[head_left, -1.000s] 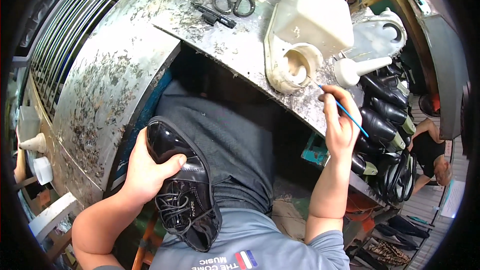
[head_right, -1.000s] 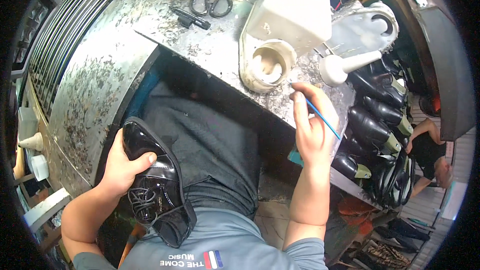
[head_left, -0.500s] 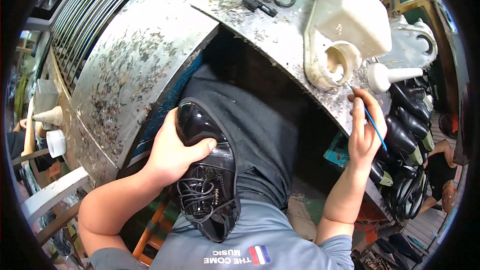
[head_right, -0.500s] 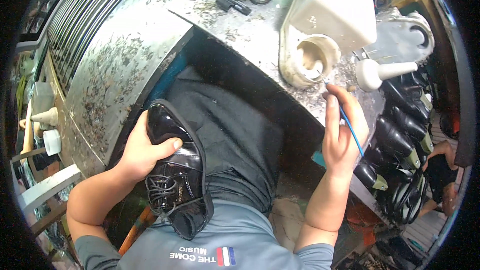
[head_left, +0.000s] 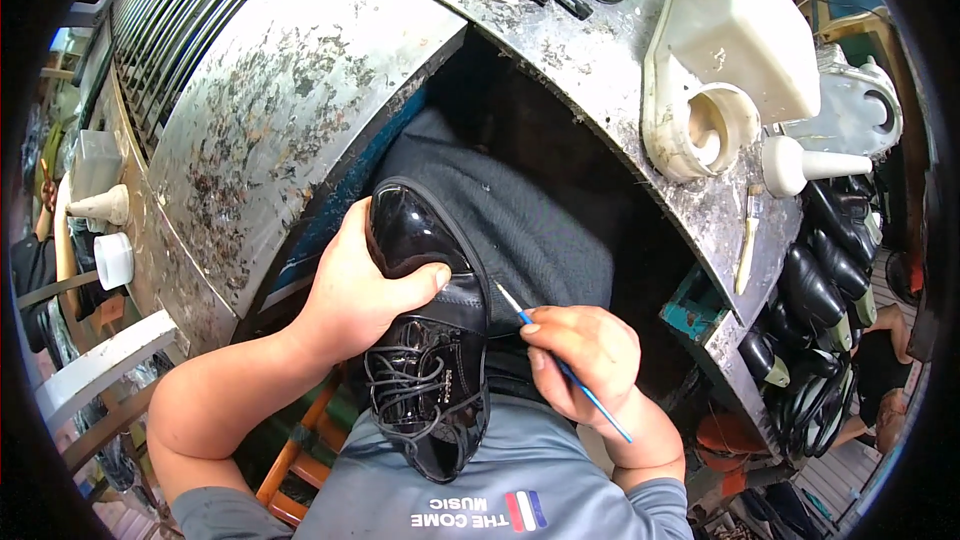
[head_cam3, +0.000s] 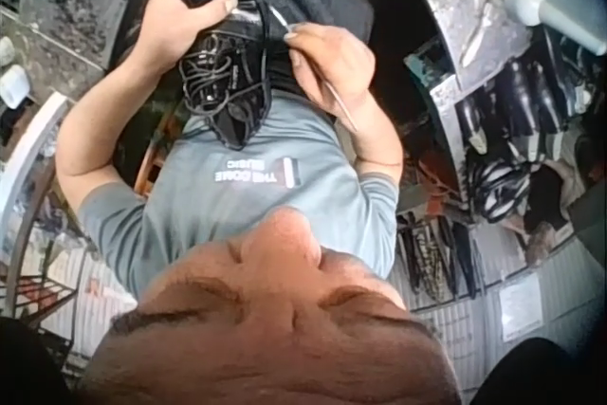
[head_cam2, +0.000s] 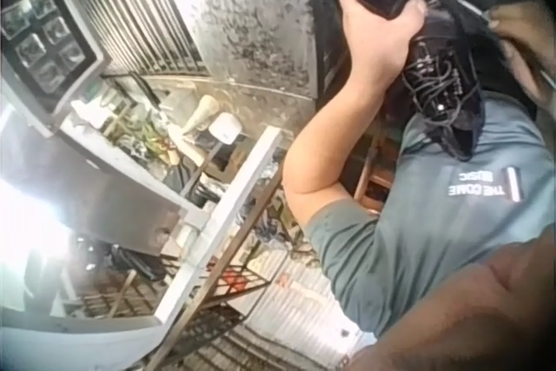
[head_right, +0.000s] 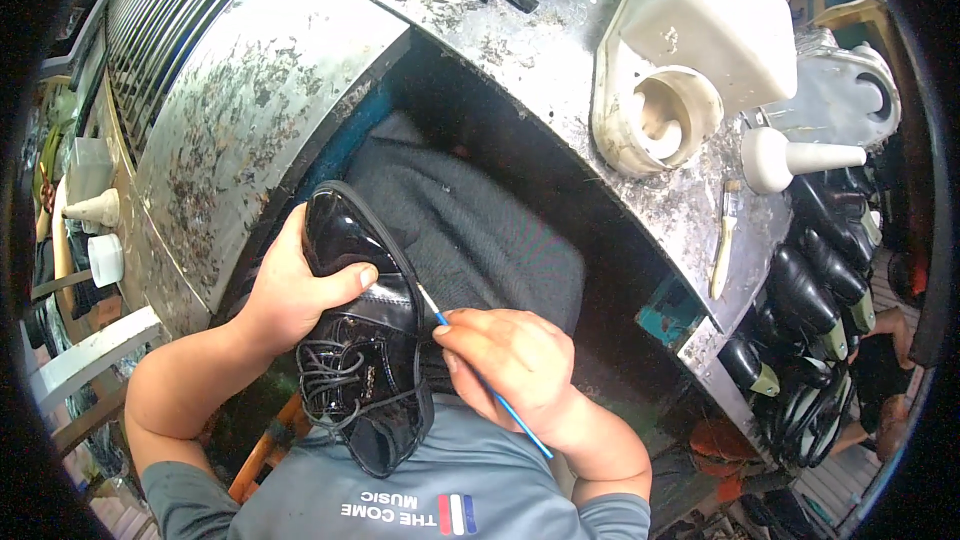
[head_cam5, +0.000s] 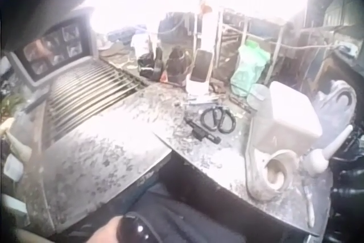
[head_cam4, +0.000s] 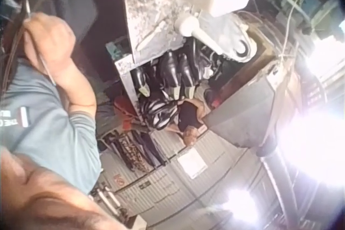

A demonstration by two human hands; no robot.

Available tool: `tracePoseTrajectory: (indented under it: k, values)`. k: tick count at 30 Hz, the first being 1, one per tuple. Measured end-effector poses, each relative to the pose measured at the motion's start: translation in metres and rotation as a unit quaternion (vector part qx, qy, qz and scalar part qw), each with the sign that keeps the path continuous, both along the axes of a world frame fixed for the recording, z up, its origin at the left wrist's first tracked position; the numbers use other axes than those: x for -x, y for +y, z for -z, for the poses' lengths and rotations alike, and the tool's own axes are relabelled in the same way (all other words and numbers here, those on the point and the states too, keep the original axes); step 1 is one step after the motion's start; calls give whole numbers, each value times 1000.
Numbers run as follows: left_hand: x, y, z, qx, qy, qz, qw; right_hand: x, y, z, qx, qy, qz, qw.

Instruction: Applying a black finish or paint to the edges and surfaces of leather shoes using a small brush.

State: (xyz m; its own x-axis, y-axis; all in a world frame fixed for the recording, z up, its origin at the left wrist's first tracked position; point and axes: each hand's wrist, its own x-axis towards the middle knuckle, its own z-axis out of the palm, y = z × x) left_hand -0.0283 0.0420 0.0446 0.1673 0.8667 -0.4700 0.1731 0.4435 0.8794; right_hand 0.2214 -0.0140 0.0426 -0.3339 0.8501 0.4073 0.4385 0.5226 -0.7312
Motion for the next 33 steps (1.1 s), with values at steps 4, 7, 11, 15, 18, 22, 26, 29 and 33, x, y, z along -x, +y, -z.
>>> tracePoseTrajectory:
  k: [4,7,11,15,18,22,26,29,33]
  values:
    - [-1,2,-2,1,8,2,1000,6,3,4,-12,-7,-10,1000]
    - [-4,0,-1,-3,-10,-22,1000,6,4,4,-22,-11,-11,1000]
    - [-2,0,-1,3,-11,-26,1000,8,8,1,-17,-27,-18,999]
    - [-1,-1,0,11,-3,-25,1000,11,7,2,-18,-28,-14,999]
    - [0,-3,-1,10,2,-26,1000,12,7,1,-18,-32,-14,999]
    - [0,-3,0,5,19,-22,1000,13,6,0,-21,-45,-15,999]
    - [2,-5,3,4,10,-21,1000,15,8,0,-29,-48,-16,998]
    - [2,-4,3,1,13,-27,1000,14,7,-2,-37,-68,-16,997]
    - [2,-4,2,5,13,-26,1000,14,8,0,-41,-63,-14,997]
